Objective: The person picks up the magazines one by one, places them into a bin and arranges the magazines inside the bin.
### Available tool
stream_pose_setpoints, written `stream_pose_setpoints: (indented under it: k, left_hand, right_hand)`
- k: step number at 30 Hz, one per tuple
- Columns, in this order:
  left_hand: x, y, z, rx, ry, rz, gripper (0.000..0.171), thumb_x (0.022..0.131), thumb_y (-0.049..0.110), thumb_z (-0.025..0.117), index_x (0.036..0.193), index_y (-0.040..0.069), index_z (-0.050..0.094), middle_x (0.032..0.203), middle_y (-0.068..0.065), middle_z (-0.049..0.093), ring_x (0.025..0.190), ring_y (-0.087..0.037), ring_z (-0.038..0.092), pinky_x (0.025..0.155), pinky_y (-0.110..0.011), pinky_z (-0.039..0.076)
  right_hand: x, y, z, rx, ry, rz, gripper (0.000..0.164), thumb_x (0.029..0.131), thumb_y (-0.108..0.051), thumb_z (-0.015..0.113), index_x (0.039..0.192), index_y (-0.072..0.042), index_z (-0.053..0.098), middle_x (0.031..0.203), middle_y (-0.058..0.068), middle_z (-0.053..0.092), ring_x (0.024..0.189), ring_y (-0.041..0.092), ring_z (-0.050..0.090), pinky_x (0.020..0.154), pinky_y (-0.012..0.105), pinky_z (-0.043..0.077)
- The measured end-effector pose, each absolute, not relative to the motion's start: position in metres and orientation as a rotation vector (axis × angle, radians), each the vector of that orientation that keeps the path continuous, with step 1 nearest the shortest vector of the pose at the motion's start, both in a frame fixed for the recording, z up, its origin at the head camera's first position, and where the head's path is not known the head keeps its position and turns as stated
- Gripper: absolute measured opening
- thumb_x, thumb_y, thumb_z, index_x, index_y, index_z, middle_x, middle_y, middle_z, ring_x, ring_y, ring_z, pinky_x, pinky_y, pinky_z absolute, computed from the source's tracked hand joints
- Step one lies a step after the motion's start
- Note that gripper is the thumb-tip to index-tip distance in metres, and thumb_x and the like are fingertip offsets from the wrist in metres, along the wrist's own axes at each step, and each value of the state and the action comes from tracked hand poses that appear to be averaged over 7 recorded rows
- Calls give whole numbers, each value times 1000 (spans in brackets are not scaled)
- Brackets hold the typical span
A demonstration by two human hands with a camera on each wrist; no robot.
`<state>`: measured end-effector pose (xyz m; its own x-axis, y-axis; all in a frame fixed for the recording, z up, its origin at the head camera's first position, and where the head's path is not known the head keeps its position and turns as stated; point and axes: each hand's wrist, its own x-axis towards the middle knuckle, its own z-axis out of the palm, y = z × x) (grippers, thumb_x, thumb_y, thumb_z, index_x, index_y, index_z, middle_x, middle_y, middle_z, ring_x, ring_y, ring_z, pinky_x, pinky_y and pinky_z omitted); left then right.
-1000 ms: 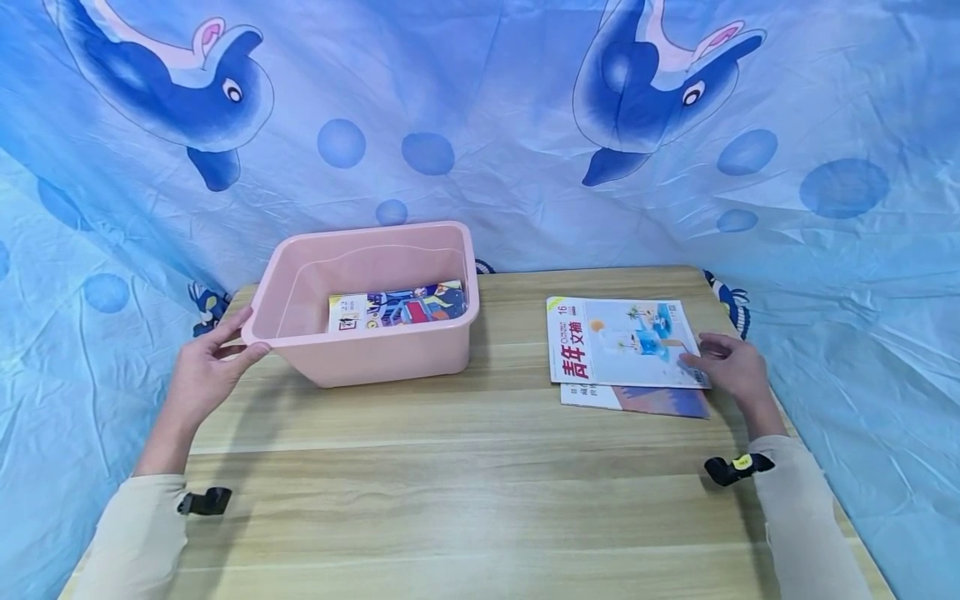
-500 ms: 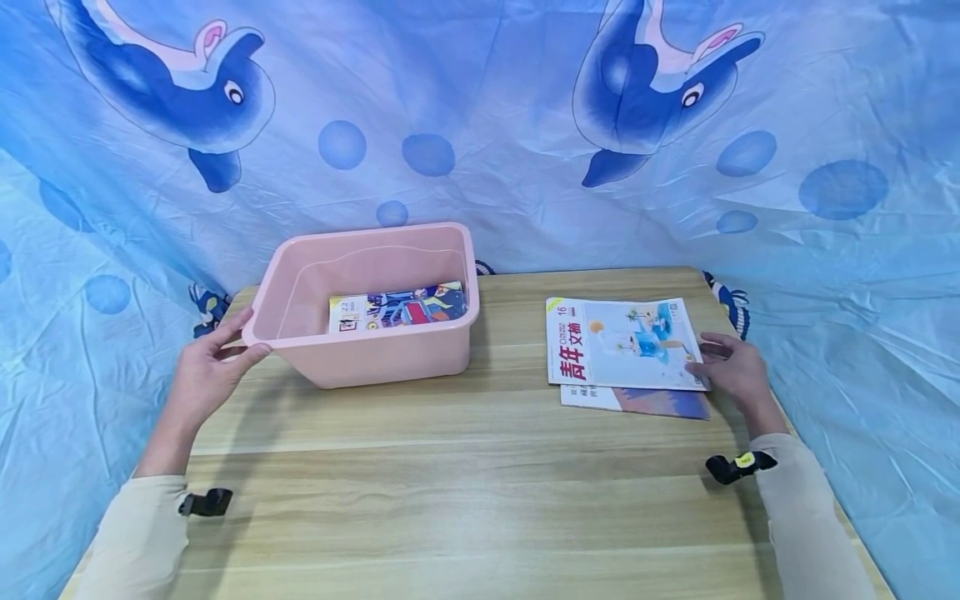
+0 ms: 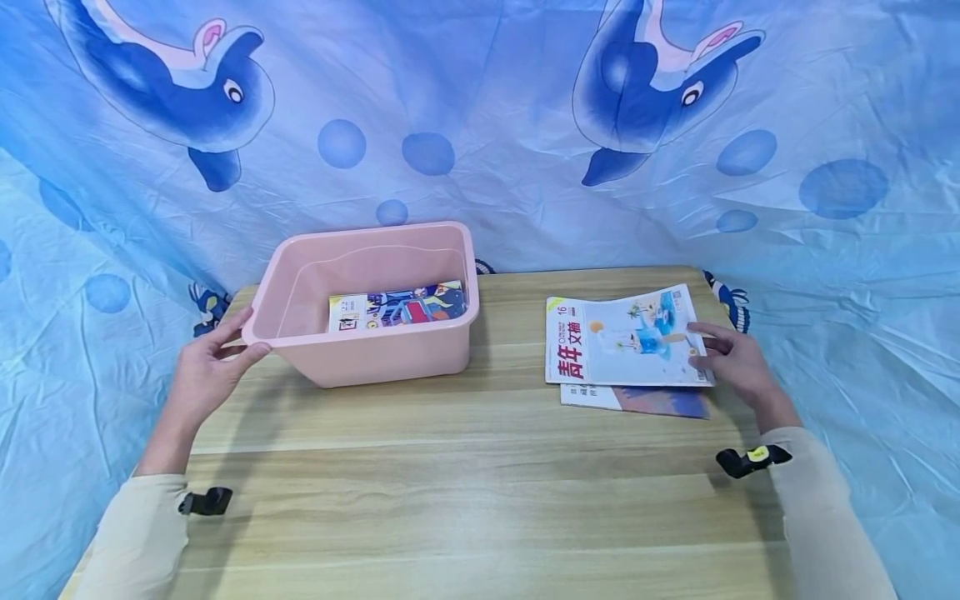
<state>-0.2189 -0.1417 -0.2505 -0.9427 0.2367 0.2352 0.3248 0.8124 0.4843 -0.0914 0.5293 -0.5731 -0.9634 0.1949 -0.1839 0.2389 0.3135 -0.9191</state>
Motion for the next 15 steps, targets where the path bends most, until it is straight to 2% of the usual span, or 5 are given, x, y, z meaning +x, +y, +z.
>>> stream_pose_setpoints:
  k: [3,5,8,12,15]
  left_hand:
    - [-219,-142,-250,-437,-2836,-800,69,94,33,76,155,21,45,146,-19,57,112,1,57,83,-3,48]
    - [-218,-141,-249,-433,-2839,-796,69,94,33,76,155,21,45,147,-18,56,113,-2,57,83,-3,48]
    - [-218,-141,-249,-435,-2840,-788,69,94,33,76,155,21,45,147,-18,56,116,-8,59,83,-3,48]
    - [-218,-141,-249,-438,-2841,-783,69,94,33,76,155,22,45,147,-18,56,117,-12,60,83,-3,48]
    - [-217,-140,-250,-448,-2835,-792,68,94,32,76,155,21,45,147,-18,57,113,-2,58,83,-3,49]
  right_hand:
    - [-90,531,-569,360,2451,-1824,65,94,-21,76,150,-1,49,136,0,60,102,0,55,74,15,51]
    - [-89,533,-567,337,2392,-1864,68,92,-22,79,149,1,50,128,-13,59,96,-10,55,76,17,54]
    - [-88,536,-565,302,2379,-1831,73,91,-26,80,151,0,48,138,-4,59,98,-13,54,79,15,54]
    - [-88,541,-560,253,2409,-1716,80,90,-34,80,154,-4,44,158,26,39,127,19,58,79,10,49]
    - [-87,545,-557,229,2419,-1665,84,88,-39,81,155,-5,43,160,28,34,142,47,40,78,8,47]
